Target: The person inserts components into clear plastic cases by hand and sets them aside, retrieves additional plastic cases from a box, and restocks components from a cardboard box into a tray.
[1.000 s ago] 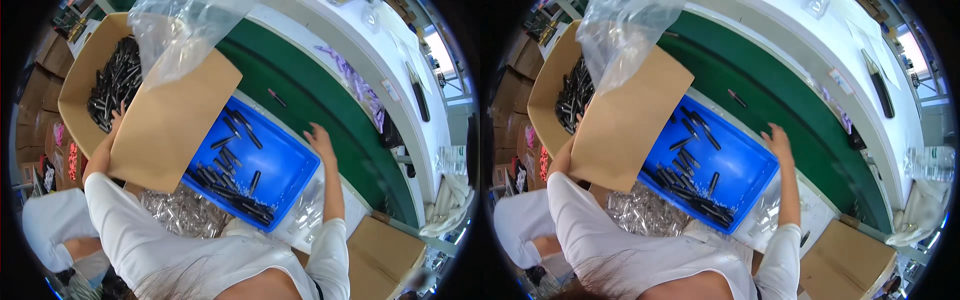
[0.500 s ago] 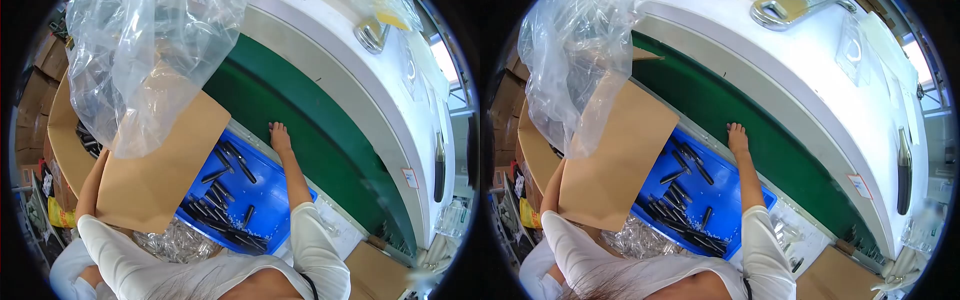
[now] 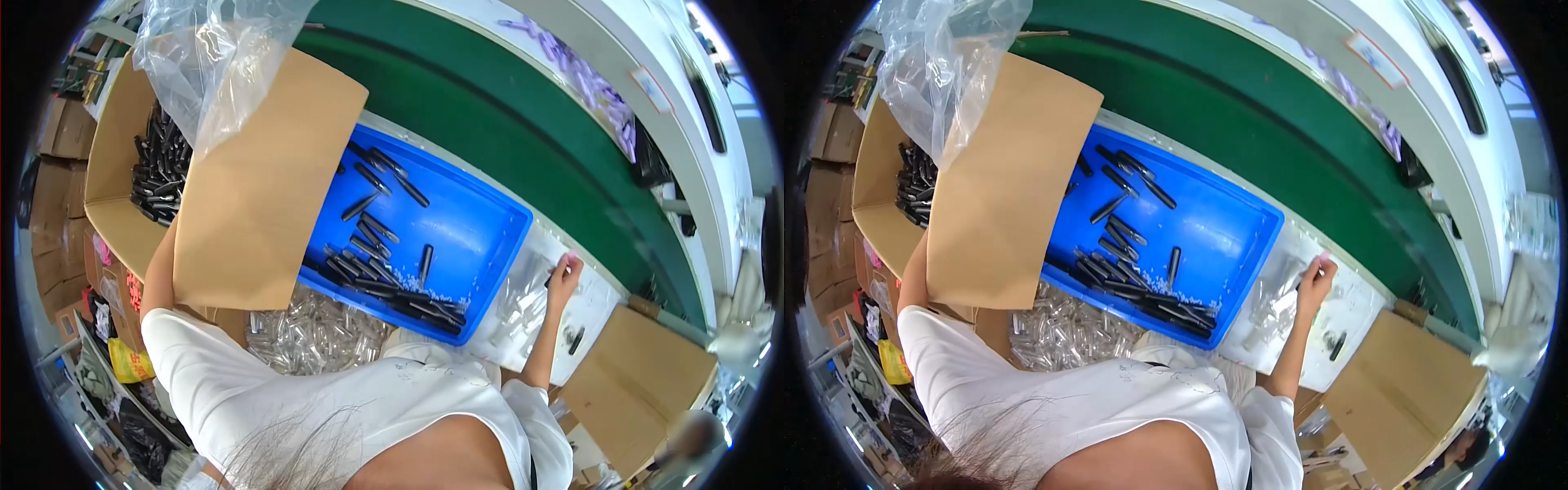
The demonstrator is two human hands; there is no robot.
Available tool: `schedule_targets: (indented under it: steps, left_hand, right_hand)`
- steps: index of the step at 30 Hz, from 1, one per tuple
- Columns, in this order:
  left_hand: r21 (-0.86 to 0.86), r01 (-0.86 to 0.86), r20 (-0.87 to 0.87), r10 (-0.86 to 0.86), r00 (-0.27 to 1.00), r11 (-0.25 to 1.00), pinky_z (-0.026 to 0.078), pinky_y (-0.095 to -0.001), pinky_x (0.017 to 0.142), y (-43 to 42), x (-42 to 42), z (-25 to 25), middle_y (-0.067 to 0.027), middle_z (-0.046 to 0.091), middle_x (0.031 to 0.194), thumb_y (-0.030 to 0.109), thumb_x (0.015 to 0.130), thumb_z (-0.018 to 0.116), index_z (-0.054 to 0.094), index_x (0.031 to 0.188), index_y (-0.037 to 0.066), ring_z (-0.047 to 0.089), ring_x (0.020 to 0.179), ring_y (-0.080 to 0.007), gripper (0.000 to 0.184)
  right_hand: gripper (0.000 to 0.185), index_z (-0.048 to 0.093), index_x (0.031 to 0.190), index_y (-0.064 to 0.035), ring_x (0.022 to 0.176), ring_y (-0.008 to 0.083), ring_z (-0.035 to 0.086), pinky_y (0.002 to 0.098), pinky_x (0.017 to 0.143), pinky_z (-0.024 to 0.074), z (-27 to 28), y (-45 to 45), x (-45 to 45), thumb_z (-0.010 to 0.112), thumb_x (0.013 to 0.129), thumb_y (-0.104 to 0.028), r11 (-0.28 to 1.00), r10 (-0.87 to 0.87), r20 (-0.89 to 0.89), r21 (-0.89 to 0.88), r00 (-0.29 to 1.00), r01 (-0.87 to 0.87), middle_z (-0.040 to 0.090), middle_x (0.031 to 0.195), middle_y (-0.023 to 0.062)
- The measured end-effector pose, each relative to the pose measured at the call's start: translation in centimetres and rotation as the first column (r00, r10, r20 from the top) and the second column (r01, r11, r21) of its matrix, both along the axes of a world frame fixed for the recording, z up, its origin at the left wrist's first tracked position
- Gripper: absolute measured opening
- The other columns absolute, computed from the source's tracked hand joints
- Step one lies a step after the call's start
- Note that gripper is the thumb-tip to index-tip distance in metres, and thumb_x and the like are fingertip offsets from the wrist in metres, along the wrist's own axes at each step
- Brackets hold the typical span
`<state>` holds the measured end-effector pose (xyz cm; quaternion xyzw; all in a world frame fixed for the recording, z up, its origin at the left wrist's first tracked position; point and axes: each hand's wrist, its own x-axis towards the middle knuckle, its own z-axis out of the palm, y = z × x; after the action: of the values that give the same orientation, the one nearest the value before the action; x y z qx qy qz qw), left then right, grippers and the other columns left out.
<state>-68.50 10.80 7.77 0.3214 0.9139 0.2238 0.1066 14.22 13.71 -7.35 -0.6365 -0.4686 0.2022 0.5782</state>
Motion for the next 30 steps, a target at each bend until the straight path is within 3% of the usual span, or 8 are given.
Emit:
schedule_targets:
  steps: [6,11,14,18,20,23,26,30]
  left_hand:
    - [0.249,0.093,0.344,-0.178,0.922,0.964,0.043,-0.0326,0.068,1.3,-1.2,0.8,-0.0118,0.053,0.09,0.032,0.06,0.065,0.045,0.107,0.008,0.052,0.078,-0.0214,0.057]
    - [0.524,0.077,0.439,-0.346,0.829,0.848,0.046,-0.0299,0.063,2.1,-4.5,2.8,-0.0083,0.057,0.083,0.023,0.061,0.069,0.051,0.101,0.004,0.056,0.07,-0.0177,0.047]
    - [0.599,0.023,0.323,-0.268,0.907,0.801,0.043,-0.0254,0.057,-0.9,2.6,8.9,-0.0024,0.054,0.07,0.019,0.06,0.07,0.053,0.083,0.006,0.052,0.059,-0.013,0.031]
    - [0.806,0.023,0.255,-0.381,0.889,0.592,0.043,-0.0244,0.058,-4.5,8.9,15.9,-0.0023,0.055,0.075,0.014,0.06,0.072,0.056,0.087,0.006,0.053,0.066,-0.012,0.033]
    - [0.796,0.006,0.275,-0.371,0.887,0.605,0.043,-0.0223,0.056,-5.8,10.9,19.6,-0.0023,0.055,0.074,0.011,0.063,0.071,0.056,0.087,0.007,0.053,0.063,-0.0109,0.028]
    - [0.847,0.244,0.055,-0.535,0.843,0.472,0.041,-0.0193,0.053,-7.8,17.8,24.0,-0.0018,0.054,0.071,0.01,0.068,0.068,0.055,0.09,0.008,0.052,0.058,-0.0088,0.026]
    - [0.865,0.39,-0.073,-0.689,0.721,0.317,0.042,-0.0205,0.054,-9.7,27.1,24.5,-0.0033,0.053,0.073,0.008,0.068,0.066,0.051,0.094,0.008,0.05,0.058,-0.0098,0.03]
    - [0.765,0.604,-0.145,-0.855,0.498,0.223,0.045,-0.029,0.071,-11.2,40.7,18.7,-0.0064,0.049,0.088,0.002,0.06,0.064,0.047,0.097,0.008,0.055,0.081,-0.0188,0.04]
  right_hand:
    - [0.02,0.042,0.093,-0.0004,0.051,0.01,0.05,0.0235,0.047,0.0427,-3.0,-8.6,3.6,0.05,0.089,-0.018,0.978,-0.194,-0.03,-0.082,0.98,0.191,0.049,0.074,0.007]
    - [0.019,0.042,0.093,-0.0006,0.052,0.0095,0.049,0.023,0.048,0.0416,-3.8,-11.0,3.8,0.05,0.089,-0.017,0.986,-0.137,0.032,-0.091,0.99,0.139,0.049,0.068,0.0055]
    - [0.019,0.043,0.091,-0.0008,0.052,0.0103,0.049,0.0237,0.048,0.0412,-5.4,-11.3,4.2,0.051,0.088,-0.018,0.986,-0.145,0.028,-0.081,0.989,0.147,0.05,0.067,0.006]
    - [0.024,0.046,0.088,-0.0019,0.05,0.0129,0.05,0.0273,0.047,0.0405,-6.6,-12.7,6.2,0.054,0.086,-0.024,0.971,-0.16,0.127,-0.16,0.979,0.18,0.051,0.061,0.0078]
    - [0.026,0.047,0.087,-0.0026,0.048,0.0145,0.05,0.0298,0.047,0.0405,-6.8,-13.9,6.5,0.055,0.085,-0.027,0.965,-0.163,0.097,-0.191,0.982,0.179,0.051,0.057,0.0087]
    - [0.025,0.046,0.088,-0.0019,0.048,0.013,0.051,0.0264,0.044,0.0411,-7.3,-14.9,6.0,0.055,0.086,-0.026,0.966,-0.112,0.012,-0.233,0.994,0.112,0.051,0.059,0.0075]
    - [0.024,0.046,0.089,-0.0011,0.047,0.0126,0.051,0.0249,0.042,0.0417,-9.9,-15.1,5.7,0.055,0.086,-0.024,0.975,-0.107,0.009,-0.196,0.994,0.106,0.052,0.063,0.0082]
    - [0.025,0.046,0.09,-0.0003,0.047,0.0133,0.052,0.0256,0.043,0.0429,-10.9,-15.8,5.5,0.055,0.086,-0.023,0.969,-0.096,-0.029,-0.23,0.995,0.087,0.052,0.066,0.0092]
